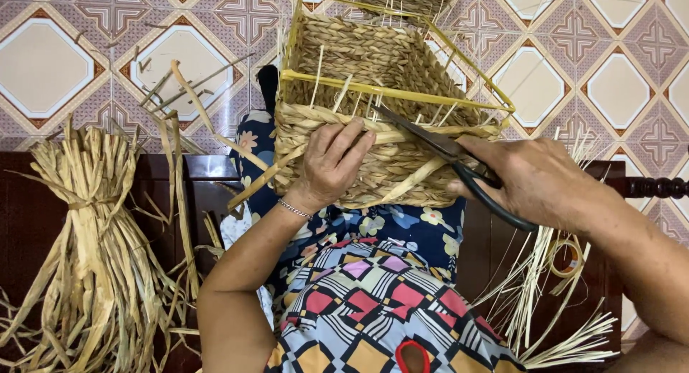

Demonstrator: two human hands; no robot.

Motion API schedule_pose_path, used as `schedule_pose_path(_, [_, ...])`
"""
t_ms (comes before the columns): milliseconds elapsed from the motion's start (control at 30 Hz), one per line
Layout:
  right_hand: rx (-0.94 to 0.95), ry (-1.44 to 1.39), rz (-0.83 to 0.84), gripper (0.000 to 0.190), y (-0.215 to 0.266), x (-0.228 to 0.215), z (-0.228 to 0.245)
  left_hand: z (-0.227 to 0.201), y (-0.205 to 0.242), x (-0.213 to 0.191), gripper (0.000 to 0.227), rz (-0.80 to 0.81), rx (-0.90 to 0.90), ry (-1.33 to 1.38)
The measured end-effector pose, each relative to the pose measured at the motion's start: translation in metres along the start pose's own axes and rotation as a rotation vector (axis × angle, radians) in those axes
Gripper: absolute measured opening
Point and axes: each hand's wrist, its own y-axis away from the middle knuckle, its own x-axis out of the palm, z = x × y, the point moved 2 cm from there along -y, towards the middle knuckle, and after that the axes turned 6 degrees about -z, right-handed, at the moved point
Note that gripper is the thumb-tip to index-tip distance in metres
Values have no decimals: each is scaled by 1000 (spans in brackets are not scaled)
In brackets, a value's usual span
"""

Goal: The person weaves a basket by wrapping and threading dried plant fibers through a frame by hand, trimming protruding ends with scissors, and weaving additional fibers along the rim.

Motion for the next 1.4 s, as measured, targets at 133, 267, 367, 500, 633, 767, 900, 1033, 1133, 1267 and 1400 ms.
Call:
schedule_pose_path(133, [-18,49,11,82,-9,-11,9,0,2,3,26,-28,-3,15])
schedule_pose_path(267, [-82,-46,44,83,-19,-13,9,0,1,2,27,-46,0,23])
schedule_pose_path(367, [-155,-128,40,83,-20,-10,4,1,0,0,28,-30,2,17])
schedule_pose_path(500, [-158,-94,88,74,-14,0,1,1,2,0,28,-22,11,17])
schedule_pose_path(633, [-163,-84,77,65,-12,16,-6,0,1,-1,29,2,6,26])
schedule_pose_path(767, [-224,-36,-2,62,-9,28,-12,0,-1,0,28,-1,-3,22])
schedule_pose_path(900, [-50,-95,110,65,-8,29,-23,-1,-1,0,27,-7,-10,4])
schedule_pose_path(1033, [-170,-283,-39,85,-4,27,-27,0,0,1,25,2,-3,1])
schedule_pose_path(1133, [-121,-237,-23,92,-2,22,-22,0,1,3,27,10,5,4])
schedule_pose_path(1267, [-80,-279,45,87,-3,11,-13,-2,-2,1,25,-3,5,-11])
schedule_pose_path(1400, [-80,-203,63,80,-7,1,-7,-2,-5,-1,25,4,15,6])
